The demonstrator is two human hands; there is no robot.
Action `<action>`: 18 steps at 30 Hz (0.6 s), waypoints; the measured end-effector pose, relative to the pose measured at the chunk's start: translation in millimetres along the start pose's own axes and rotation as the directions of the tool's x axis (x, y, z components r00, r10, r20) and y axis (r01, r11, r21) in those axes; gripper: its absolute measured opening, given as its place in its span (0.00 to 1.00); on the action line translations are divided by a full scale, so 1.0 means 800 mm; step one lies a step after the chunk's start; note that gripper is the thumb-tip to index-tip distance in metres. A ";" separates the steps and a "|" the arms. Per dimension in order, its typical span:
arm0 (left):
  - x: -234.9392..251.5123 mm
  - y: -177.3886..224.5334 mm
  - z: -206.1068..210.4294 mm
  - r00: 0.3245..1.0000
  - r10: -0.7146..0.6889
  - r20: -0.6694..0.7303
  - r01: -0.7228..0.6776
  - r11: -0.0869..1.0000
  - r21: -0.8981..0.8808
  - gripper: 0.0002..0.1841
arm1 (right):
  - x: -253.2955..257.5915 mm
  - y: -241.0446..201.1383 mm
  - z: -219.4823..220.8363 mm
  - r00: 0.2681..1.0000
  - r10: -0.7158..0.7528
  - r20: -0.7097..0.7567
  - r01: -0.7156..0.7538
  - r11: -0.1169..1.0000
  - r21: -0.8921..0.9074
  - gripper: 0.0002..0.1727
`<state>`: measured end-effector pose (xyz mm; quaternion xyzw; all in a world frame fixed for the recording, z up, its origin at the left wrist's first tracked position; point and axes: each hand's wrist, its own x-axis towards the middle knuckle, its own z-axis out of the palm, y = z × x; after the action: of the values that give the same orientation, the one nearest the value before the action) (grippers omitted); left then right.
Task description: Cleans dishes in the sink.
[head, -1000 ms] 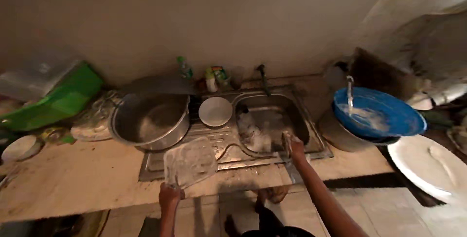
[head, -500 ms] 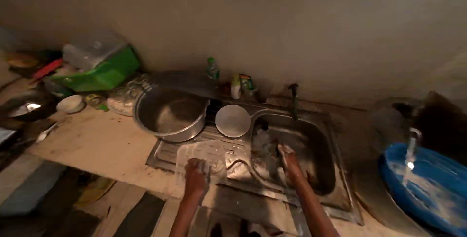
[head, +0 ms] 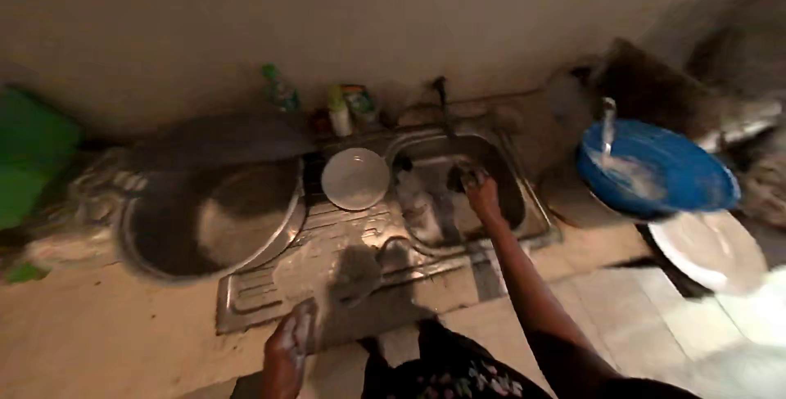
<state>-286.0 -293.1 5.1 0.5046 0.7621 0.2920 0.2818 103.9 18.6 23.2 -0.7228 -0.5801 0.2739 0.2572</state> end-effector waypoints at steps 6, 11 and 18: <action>0.066 -0.017 -0.013 0.971 0.222 0.091 -0.217 0.974 -0.061 0.16 | -0.035 0.023 -0.056 0.952 0.266 -0.152 -0.266 0.964 0.017 0.29; 0.147 0.075 0.064 0.830 0.479 0.285 -0.459 0.878 -0.138 0.17 | -0.046 0.091 0.007 0.949 0.311 0.059 -0.307 0.949 -0.068 0.32; 0.156 0.189 0.195 0.802 0.401 0.442 -0.451 0.892 0.010 0.16 | 0.014 0.155 -0.036 0.964 0.240 0.119 -0.239 0.971 -0.022 0.33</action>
<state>-123.0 -103.0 -6.2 0.7296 0.5635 0.1856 0.3400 212.8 3.5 -42.7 -0.7707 -0.5041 0.3437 0.1840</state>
